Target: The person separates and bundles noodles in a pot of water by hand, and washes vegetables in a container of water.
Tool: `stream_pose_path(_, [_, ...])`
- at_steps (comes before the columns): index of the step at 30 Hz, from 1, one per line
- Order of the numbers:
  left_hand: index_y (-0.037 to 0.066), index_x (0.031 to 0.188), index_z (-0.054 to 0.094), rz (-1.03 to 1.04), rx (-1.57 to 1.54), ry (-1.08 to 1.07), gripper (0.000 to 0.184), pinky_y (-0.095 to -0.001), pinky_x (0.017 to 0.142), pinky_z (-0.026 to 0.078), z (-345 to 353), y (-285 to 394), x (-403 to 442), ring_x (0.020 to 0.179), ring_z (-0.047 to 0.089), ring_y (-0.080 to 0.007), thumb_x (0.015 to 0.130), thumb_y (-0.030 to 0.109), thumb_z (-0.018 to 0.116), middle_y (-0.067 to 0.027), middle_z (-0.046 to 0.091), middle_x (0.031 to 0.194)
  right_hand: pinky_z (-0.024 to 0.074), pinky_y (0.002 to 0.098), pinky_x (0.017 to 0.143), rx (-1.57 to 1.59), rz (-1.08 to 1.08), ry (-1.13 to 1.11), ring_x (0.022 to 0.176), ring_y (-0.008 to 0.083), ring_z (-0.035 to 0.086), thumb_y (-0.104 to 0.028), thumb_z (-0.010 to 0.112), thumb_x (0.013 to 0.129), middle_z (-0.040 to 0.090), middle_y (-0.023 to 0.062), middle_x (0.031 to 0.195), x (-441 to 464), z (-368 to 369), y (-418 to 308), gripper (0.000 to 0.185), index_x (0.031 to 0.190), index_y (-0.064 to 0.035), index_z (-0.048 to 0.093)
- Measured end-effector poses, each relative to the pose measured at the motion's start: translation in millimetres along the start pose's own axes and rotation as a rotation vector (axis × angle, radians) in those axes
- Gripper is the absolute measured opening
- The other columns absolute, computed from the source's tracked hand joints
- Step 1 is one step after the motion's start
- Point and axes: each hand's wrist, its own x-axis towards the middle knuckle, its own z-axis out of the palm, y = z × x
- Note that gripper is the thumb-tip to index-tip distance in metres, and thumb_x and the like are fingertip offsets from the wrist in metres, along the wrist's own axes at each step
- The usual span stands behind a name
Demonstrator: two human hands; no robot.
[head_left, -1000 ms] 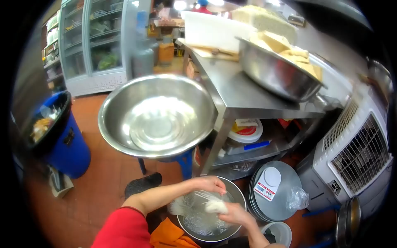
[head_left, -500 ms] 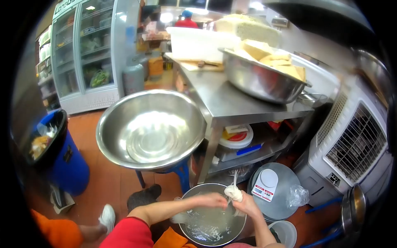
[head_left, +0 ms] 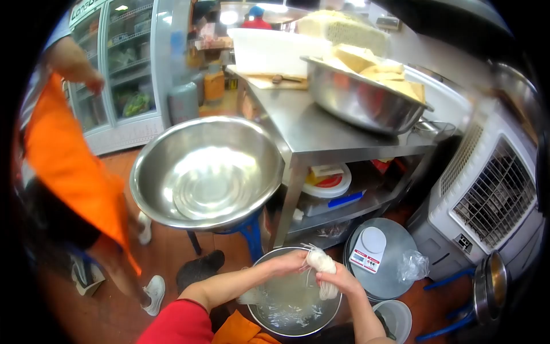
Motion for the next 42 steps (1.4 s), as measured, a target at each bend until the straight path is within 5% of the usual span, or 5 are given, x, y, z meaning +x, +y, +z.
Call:
stream_pose_path(11, [0.011,0.099,0.067,-0.11,0.22,0.093,0.022,-0.0222,0.063,0.042,-3.9,-11.4,1.8,0.07,0.054,-0.0077,0.093,0.028,0.055,0.0007,0.063,0.077,0.0505,0.0315,0.082,0.295,-0.085,0.132,0.095,0.0164,0.061,-0.008,0.064,0.08,0.062,0.0087,0.104,0.7,9.3,-7.2,0.048,0.124,0.0007,0.047])
stream_pose_path(19, [0.008,0.094,0.069,0.046,0.663,-0.027,0.019,-0.0254,0.069,0.047,7.0,30.3,-15.0,0.075,0.058,-0.0065,0.091,0.024,0.059,-0.0016,0.067,0.082,0.0495,0.0434,0.081,-1.271,-0.038,0.146,0.093,0.0353,0.063,-0.008,0.062,0.074,0.064,0.0204,0.099,5.6,20.1,17.8,0.043,0.116,-0.0071,0.057])
stream_pose_path(30, [0.012,0.097,0.07,-0.006,0.772,-0.037,0.022,-0.0269,0.071,0.048,11.0,31.8,-17.7,0.074,0.06,-0.01,0.09,0.03,0.06,-0.003,0.068,0.081,0.0505,0.0344,0.074,-1.197,-0.101,0.192,0.08,0.0255,0.065,-0.011,0.067,0.072,0.065,0.0179,0.087,7.9,14.6,16.6,0.039,0.109,-0.0031,0.057])
stream_pose_path(37, [0.01,0.094,0.07,0.005,0.146,0.05,0.02,-0.027,0.064,0.046,7.2,3.8,-12.7,0.069,0.056,-0.0073,0.089,0.027,0.061,0.0009,0.063,0.074,0.049,0.026,0.071,-0.235,-0.165,0.306,0.076,0.0125,0.06,-0.019,0.068,0.072,0.064,0.006,0.084,4.2,0.4,-11.7,0.049,0.116,-0.0016,0.056])
stream_pose_path(42, [0.009,0.097,0.067,0.204,0.886,0.035,0.02,-0.0333,0.065,0.047,16.0,17.6,-21.6,0.068,0.06,-0.0198,0.087,0.025,0.061,-0.0133,0.064,0.077,0.0493,0.0465,0.072,-1.216,-0.002,0.326,0.085,0.0382,0.062,-0.01,0.062,0.072,0.064,0.0187,0.091,11.4,13.3,12.7,0.03,0.101,-0.0043,0.054])
